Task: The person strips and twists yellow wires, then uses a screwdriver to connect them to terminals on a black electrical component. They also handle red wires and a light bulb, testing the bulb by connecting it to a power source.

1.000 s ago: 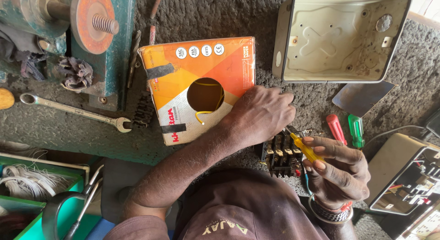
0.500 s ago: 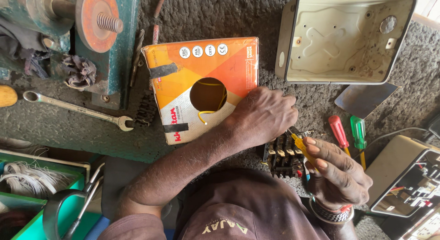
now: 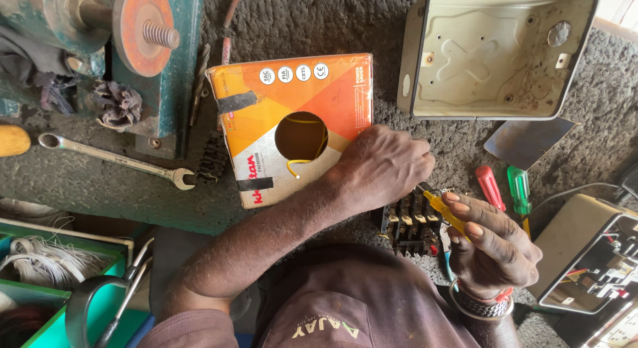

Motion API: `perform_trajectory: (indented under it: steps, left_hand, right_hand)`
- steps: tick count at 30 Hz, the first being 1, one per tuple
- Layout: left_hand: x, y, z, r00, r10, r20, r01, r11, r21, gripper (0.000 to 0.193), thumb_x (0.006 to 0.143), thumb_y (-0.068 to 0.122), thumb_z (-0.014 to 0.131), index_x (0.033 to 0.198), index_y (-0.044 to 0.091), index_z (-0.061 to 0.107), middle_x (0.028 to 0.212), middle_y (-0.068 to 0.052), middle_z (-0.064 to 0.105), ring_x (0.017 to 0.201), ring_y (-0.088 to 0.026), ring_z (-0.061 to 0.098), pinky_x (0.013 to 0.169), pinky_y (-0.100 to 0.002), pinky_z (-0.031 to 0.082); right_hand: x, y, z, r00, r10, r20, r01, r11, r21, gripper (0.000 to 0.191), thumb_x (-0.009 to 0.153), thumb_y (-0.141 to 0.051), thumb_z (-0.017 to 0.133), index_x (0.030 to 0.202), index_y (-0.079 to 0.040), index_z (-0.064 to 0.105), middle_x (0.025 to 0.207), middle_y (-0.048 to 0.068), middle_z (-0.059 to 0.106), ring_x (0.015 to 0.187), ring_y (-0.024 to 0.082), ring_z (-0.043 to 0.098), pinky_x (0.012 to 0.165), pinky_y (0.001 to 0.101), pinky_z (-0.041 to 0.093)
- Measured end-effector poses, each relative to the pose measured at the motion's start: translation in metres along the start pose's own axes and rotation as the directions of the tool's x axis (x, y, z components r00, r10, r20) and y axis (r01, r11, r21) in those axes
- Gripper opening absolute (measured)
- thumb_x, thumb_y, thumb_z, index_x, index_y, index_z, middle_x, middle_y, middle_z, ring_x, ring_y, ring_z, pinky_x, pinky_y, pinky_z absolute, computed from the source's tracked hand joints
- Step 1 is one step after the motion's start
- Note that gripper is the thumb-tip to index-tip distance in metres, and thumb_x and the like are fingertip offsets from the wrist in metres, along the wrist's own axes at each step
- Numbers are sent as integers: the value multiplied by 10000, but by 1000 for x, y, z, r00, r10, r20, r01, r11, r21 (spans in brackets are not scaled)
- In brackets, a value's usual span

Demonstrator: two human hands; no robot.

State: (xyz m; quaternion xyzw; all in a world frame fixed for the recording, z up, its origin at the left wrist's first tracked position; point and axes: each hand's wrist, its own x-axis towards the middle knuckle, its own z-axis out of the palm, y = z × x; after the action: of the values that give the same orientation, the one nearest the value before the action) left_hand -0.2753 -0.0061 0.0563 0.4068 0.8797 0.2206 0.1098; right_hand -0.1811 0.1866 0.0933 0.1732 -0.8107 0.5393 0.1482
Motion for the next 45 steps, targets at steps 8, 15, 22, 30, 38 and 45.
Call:
perform_trajectory:
  steps: [8,15,22,30,38,45]
  left_hand:
    - [0,-4,5,996,71,-50,-67,995,68,117,929,202,592,834,157,643,759,15,604,696,-114,660,607,-344,566]
    - [5,-5,4,997,23,77,-27,998,59,212,958,123,586,763,173,653,701,16,624,645,-102,663,589,-326,572]
    - [4,-4,4,999,42,1,-42,996,75,177,918,135,593,759,174,659,676,15,639,609,-114,660,560,-332,575]
    - [7,-4,12,998,16,65,-22,995,93,232,975,103,562,772,164,658,629,10,627,526,-78,621,481,-308,562]
    - [3,-5,10,999,48,15,-50,987,155,238,961,124,560,754,174,663,637,1,647,560,-106,643,504,-330,564]
    - [5,-4,15,999,28,-19,-27,999,45,244,957,104,569,748,156,681,635,-24,664,546,-120,656,489,-336,568]
  right_hand:
    - [-11,18,2,990,-140,-2,139,989,51,303,1004,-94,690,1298,-152,646,1171,235,718,1091,382,754,872,484,664]
    - [-12,-1,3,991,-40,129,54,993,-102,514,1065,-42,645,1495,-306,545,1215,158,730,1094,344,762,971,450,649]
    - [1,-16,12,981,-124,149,169,924,-344,780,997,-46,737,1603,-357,357,1173,121,728,1054,303,765,885,398,649]
    - [0,-6,-3,973,-141,183,192,935,-299,799,968,15,781,1575,-344,407,1132,141,737,988,294,777,800,403,670]
    - [0,2,11,960,-234,153,272,912,-307,794,1017,-8,709,1647,-343,361,1199,221,660,1025,385,730,912,443,649]
    - [-8,-8,14,967,-245,77,256,898,-358,825,897,81,764,1537,-322,435,1080,207,707,907,305,753,783,400,645]
